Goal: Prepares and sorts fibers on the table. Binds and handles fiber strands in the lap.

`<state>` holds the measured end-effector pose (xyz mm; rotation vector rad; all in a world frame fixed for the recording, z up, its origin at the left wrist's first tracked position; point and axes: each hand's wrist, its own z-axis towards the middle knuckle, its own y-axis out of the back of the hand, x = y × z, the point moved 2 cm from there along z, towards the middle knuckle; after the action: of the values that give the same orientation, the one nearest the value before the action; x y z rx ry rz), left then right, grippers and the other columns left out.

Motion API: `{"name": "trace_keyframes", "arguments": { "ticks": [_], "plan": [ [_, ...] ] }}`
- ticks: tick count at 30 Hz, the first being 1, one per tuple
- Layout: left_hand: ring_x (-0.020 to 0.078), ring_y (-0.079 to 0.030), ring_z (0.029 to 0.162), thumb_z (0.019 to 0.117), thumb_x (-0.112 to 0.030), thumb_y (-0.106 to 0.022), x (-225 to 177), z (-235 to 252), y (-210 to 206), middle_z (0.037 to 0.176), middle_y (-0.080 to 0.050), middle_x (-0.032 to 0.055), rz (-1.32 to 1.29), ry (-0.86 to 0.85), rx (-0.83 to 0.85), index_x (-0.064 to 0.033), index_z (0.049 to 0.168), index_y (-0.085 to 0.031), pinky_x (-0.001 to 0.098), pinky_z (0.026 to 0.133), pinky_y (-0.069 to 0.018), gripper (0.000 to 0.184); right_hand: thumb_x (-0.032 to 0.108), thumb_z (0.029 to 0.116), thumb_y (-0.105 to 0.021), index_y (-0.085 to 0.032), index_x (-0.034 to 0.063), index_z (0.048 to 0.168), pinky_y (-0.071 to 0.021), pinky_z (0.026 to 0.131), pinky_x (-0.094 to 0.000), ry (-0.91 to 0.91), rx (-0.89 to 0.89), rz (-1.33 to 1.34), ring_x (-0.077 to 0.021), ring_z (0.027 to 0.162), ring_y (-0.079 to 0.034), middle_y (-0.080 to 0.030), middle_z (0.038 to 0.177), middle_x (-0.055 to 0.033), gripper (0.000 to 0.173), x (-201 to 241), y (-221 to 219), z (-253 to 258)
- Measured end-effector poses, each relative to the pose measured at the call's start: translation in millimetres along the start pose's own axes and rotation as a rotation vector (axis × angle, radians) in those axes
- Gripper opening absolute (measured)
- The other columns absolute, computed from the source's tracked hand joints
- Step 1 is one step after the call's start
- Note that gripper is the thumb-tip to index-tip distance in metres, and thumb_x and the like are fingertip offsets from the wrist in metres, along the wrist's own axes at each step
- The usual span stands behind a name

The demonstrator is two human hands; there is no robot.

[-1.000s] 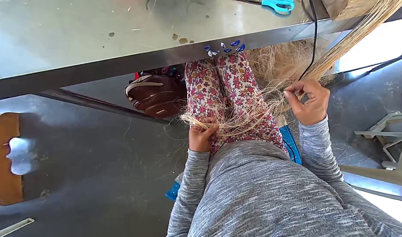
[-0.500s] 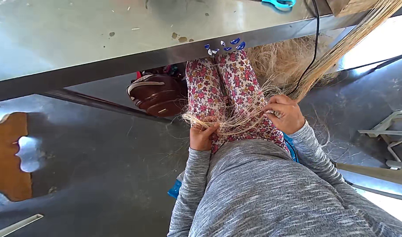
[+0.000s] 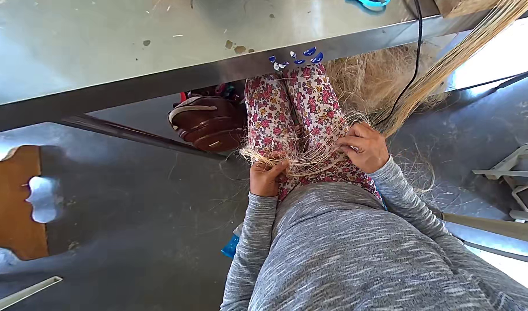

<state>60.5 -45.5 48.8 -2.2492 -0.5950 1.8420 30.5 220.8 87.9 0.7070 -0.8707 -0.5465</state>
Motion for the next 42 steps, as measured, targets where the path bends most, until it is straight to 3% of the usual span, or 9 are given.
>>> {"name": "trace_keyframes", "arguments": {
  "ticks": [10, 16, 20, 32, 37, 42],
  "plan": [
    [0.0019, -0.062, 0.054, 0.0806, 0.016, -0.06, -0.5, -0.4, -0.1, 0.075, -0.074, -0.0004, -0.011, 0.007, 0.004, -0.0058, 0.096, -0.071, 0.0166, 0.051, -0.0528, 0.028, 0.015, 0.0895, -0.073, -0.082, 0.0084, 0.089, -0.055, 0.075, -0.0385, 0.019, -0.009, 0.066, -0.0277, 0.087, -0.066, -0.071, 0.093, -0.0152, 0.012, -1.0, 7.0, -4.1],
    [0.002, -0.062, 0.054, 0.0794, 0.016, -0.062, -0.7, -0.1, -0.6, 0.074, -0.074, -0.0006, -0.016, -0.004, 0.005, -0.0063, 0.094, -0.07, 0.017, 0.051, -0.0528, 0.028, 0.015, 0.0871, -0.074, -0.081, 0.0065, 0.098, -0.055, 0.081, -0.038, 0.037, -0.07, 0.081, -0.0277, 0.093, -0.067, -0.072, 0.098, -0.0144, 0.015, 3.6, 6.2, -6.4],
    [0.0019, -0.062, 0.054, 0.0798, 0.015, -0.062, 0.3, 0.3, -0.3, 0.074, -0.074, -0.0007, -0.015, -0.003, 0.009, -0.0065, 0.094, -0.071, 0.0168, 0.051, -0.0521, 0.027, 0.012, 0.0863, -0.074, -0.079, 0.0067, 0.088, -0.054, 0.082, -0.0334, 0.078, -0.128, 0.135, -0.0247, 0.093, -0.065, -0.071, 0.097, -0.0153, 0.008, 20.1, 7.4, -4.5],
    [0.0022, -0.063, 0.055, 0.0803, 0.014, -0.064, -0.1, 1.0, 0.9, 0.077, -0.075, -0.0002, -0.011, 0.003, 0.018, -0.0053, 0.097, -0.07, 0.0173, 0.051, -0.0525, 0.026, 0.014, 0.0898, -0.072, -0.082, 0.0106, 0.09, -0.0555, 0.076, -0.0414, 0.141, -0.002, 0.059, -0.0316, 0.091, -0.066, -0.071, 0.092, -0.0151, 0.011, 26.7, -14.2, -1.8],
    [0.0024, -0.062, 0.054, 0.0796, 0.014, -0.065, 0.5, 1.1, 1.1, 0.077, -0.075, 0.0005, -0.018, -0.005, 0.02, -0.0048, 0.097, -0.07, 0.0172, 0.05, -0.0525, 0.026, 0.015, 0.0911, -0.068, -0.081, 0.0082, 0.091, -0.0543, 0.076, -0.0358, 0.097, -0.034, 0.123, -0.0261, 0.089, -0.065, -0.07, 0.092, -0.0133, 0.015, 23.3, -11.9, -1.5],
    [0.002, -0.062, 0.055, 0.0798, 0.014, -0.064, 0.0, 0.9, -0.2, 0.077, -0.075, -0.0005, -0.009, -0.002, 0.015, -0.0057, 0.097, -0.07, 0.0174, 0.051, -0.0529, 0.027, 0.009, 0.088, -0.068, -0.083, 0.0126, 0.091, -0.0558, 0.08, -0.0432, 0.089, 0.01, 0.063, -0.0337, 0.097, -0.066, -0.071, 0.1, -0.0174, 0.016, 19.4, -10.0, -1.6]
  ]
}}
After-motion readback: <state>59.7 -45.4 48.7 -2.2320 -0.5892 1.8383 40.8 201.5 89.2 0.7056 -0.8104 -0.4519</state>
